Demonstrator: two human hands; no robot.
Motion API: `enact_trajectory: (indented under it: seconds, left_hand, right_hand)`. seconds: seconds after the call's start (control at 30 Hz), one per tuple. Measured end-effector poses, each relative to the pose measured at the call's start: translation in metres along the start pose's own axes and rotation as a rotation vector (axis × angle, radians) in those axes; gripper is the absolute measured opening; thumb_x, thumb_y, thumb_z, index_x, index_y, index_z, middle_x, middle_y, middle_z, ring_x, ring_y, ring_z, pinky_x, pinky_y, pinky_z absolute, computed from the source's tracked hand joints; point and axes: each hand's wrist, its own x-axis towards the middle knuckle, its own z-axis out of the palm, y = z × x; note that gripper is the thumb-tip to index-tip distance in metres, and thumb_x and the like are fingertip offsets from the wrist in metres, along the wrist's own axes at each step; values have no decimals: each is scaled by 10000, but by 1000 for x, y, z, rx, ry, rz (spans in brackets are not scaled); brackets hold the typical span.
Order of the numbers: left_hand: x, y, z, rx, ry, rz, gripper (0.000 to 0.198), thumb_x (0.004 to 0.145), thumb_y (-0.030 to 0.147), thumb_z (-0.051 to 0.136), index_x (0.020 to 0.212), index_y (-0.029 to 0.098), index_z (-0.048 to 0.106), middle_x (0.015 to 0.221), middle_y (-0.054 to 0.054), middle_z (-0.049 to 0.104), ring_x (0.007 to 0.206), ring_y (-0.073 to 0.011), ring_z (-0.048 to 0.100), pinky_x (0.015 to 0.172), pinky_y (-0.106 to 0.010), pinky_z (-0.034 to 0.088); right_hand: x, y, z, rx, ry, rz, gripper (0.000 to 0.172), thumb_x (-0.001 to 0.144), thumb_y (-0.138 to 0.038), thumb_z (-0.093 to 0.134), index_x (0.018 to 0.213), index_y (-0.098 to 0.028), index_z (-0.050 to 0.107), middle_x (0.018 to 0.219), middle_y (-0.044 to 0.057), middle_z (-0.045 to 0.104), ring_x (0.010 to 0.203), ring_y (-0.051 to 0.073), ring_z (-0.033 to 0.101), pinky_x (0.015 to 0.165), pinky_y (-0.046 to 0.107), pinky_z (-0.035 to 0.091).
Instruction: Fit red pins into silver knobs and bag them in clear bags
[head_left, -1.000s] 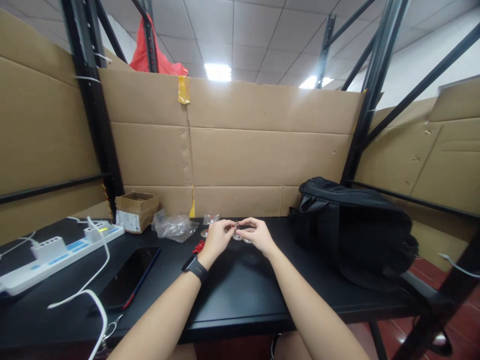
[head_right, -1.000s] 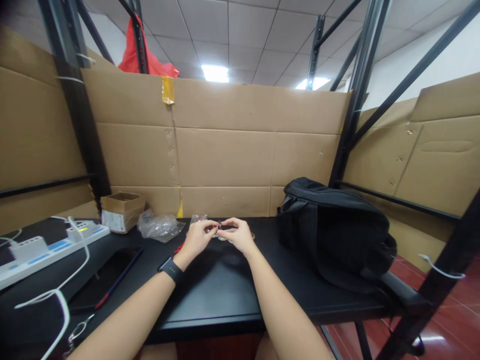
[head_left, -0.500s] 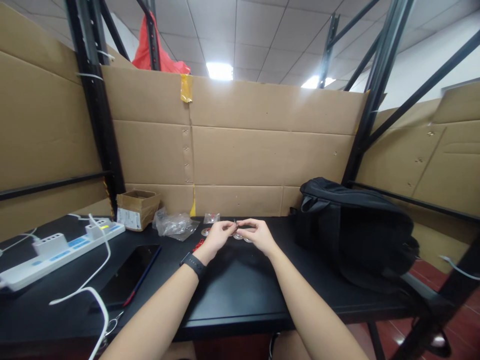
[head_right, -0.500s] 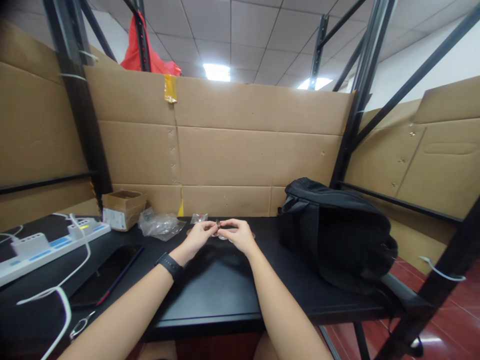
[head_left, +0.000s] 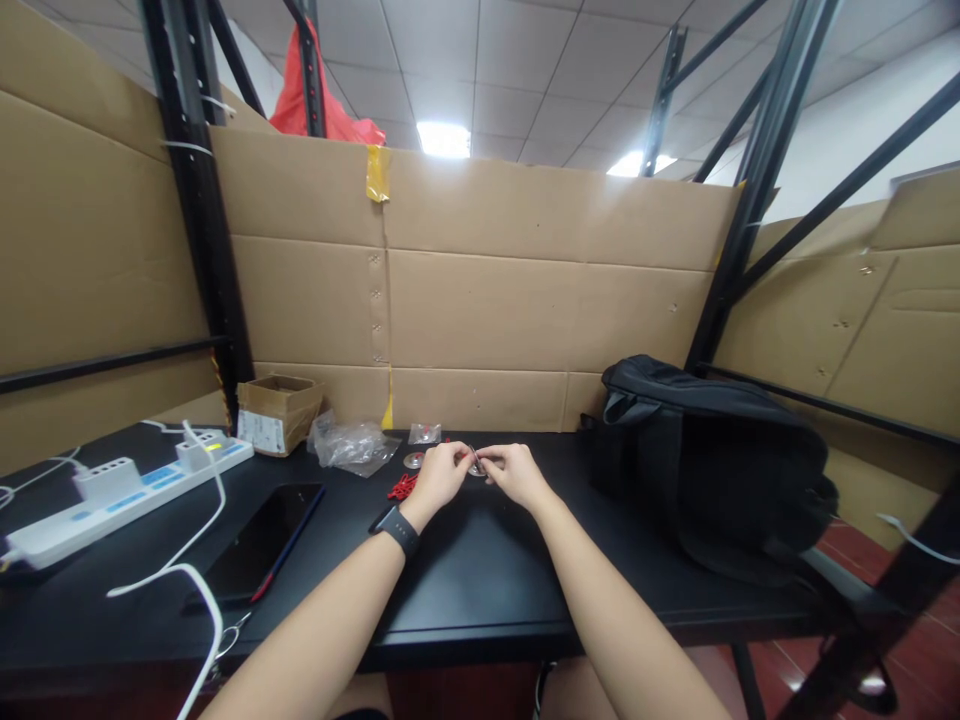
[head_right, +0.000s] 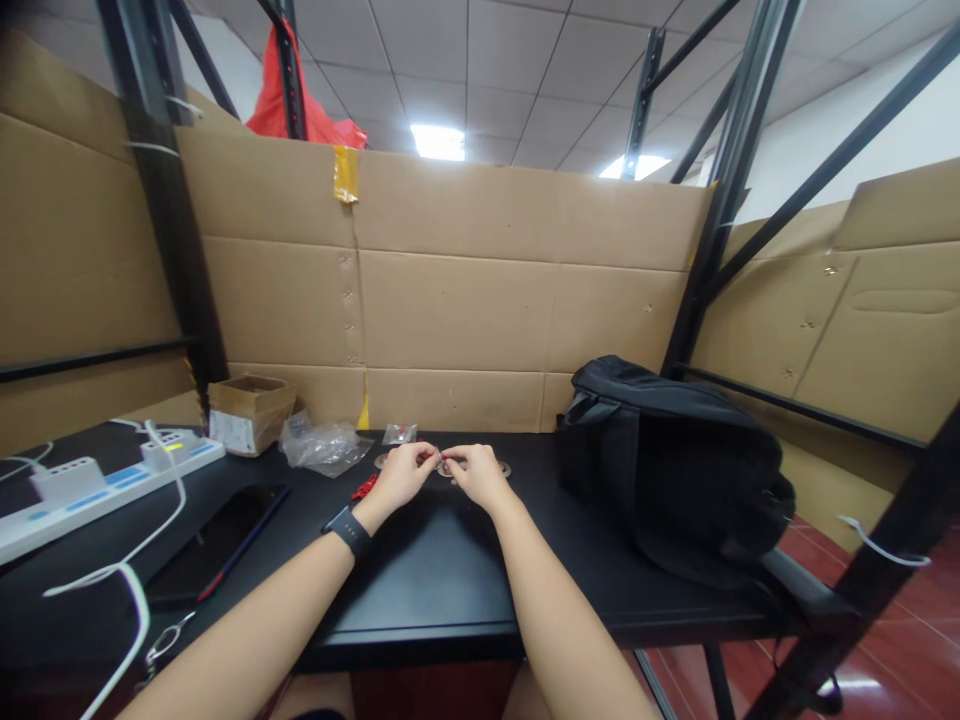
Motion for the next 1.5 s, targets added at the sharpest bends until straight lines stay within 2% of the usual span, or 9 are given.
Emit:
enact_trajectory:
  seconds: [0.2,0.53,0.7,0.77,0.9,1.03,1.13,1.33,1.5]
  left_hand:
    - [-1,1,2,41,-9,50,189,890,209,566,806,180,732,777,-35,742,702,-157,640,684,-248,420]
    - [0,-2,1,80,-141,74,196,894,230,555,831,182,734,788,-41,742,705,-163,651,688,-252,441]
    - [2,0,0,16,-40,28,308,938,215,445,1080,180,717,1039,-73,754,956,-183,684,870,-266,476]
    - [2,3,-1,-8,-109,49,340,951,233,421,1112,200,719,1085,-61,751,995,-182,682,891,-260,475]
    - [-1,5,-1,48,-322,106,246,885,250,535,920,192,771,945,-54,775,873,-198,694,809,-263,483]
    - [-4,3,0,-38,-392,119,187,832,290,631,897,200,781,885,-42,780,834,-201,693,790,-267,488]
    - [-5,3,1,-32,-330,139,163,815,295,662,882,219,791,878,-41,769,846,-200,681,825,-279,485]
    - [1,4,0,81,-17,137,151,837,233,639,872,221,786,979,-60,707,914,-182,647,884,-295,476]
    - [12,-25,-39,347,232,-64,212,872,297,579,918,218,770,1027,-84,699,987,-223,637,913,-325,468]
  right_hand:
    - [-2,-12,-6,-383,36,-75,216,895,-250,583,969,-259,785,949,46,783,862,197,726,786,268,526]
    - [-6,-15,-7,-531,-27,66,137,867,-253,607,925,-237,731,881,32,745,772,157,667,687,225,453]
    - [-9,-17,-8,-621,-73,84,114,848,-240,594,879,-239,704,859,13,734,764,149,660,625,216,388]
    - [-9,-17,-8,-638,-84,58,111,850,-248,586,858,-241,696,843,7,732,768,148,661,618,217,373]
    - [-9,-15,-10,-615,-100,55,88,816,-283,632,838,-229,698,829,12,729,736,143,650,596,216,362]
    - [-6,-10,-14,-522,-77,65,59,758,-238,668,805,-217,695,785,11,722,684,140,635,599,213,398]
    - [-5,-8,-13,-421,-41,52,67,738,-189,657,792,-205,691,741,11,712,662,141,627,609,214,427]
    - [-1,-8,-16,-238,25,-77,76,803,-205,584,822,-185,654,703,1,679,621,124,602,607,212,447]
    - [0,14,-40,-391,200,13,123,822,-220,584,905,-177,663,850,40,692,759,156,623,731,262,480]
